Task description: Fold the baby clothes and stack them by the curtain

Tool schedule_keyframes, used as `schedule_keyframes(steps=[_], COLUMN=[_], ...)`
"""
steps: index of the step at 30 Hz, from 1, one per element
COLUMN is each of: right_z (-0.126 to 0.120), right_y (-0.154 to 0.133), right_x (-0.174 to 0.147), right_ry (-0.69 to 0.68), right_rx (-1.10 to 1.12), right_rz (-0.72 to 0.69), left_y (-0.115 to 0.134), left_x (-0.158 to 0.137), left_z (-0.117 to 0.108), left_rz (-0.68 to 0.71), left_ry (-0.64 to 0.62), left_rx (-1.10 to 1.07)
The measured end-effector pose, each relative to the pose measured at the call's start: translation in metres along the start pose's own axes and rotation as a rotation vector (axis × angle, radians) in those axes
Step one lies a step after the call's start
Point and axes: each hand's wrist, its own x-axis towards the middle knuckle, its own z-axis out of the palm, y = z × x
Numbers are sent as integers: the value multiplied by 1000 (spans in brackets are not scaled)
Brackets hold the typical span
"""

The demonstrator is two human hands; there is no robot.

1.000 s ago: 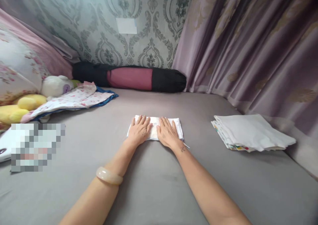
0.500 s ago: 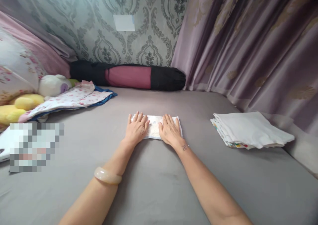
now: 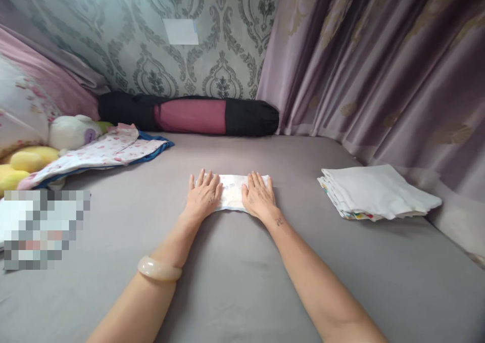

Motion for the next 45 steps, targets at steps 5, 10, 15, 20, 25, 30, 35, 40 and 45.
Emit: schedule_keyframes(steps=[5,10,15,20,25,30,35,40,45], right_z=[4,6,2,3,7,1,-7,-1,5], right_y=[8,7,11,23,27,25,11,3,7], right_x=[2,2,3,6,8,6,2,3,5], right_ry=[-22,-28,-4,32,-25,-41,41,-44,-83], right_rx=[-9,5,2,-28,-16,-8,-41,-4,-3], right_rz=[41,43,66,165,196,204,59,-21,-6], left_y=[-6,-6,-8,-14,-17,-17,-24,-35,-39], left_x=[0,1,1,2,4,4,8,11,11], left_z=[3,1,-1,2,5,5,7,5,-2], left_rz=[-42,-58,-62,-115,-140,-161,-220,-262,-400], left_ry=[-53,-125,-60,-61,-184,-159,147,346,344], left_rx=[-13,-17,-21,-41,-104,-210,-399,-591,-730])
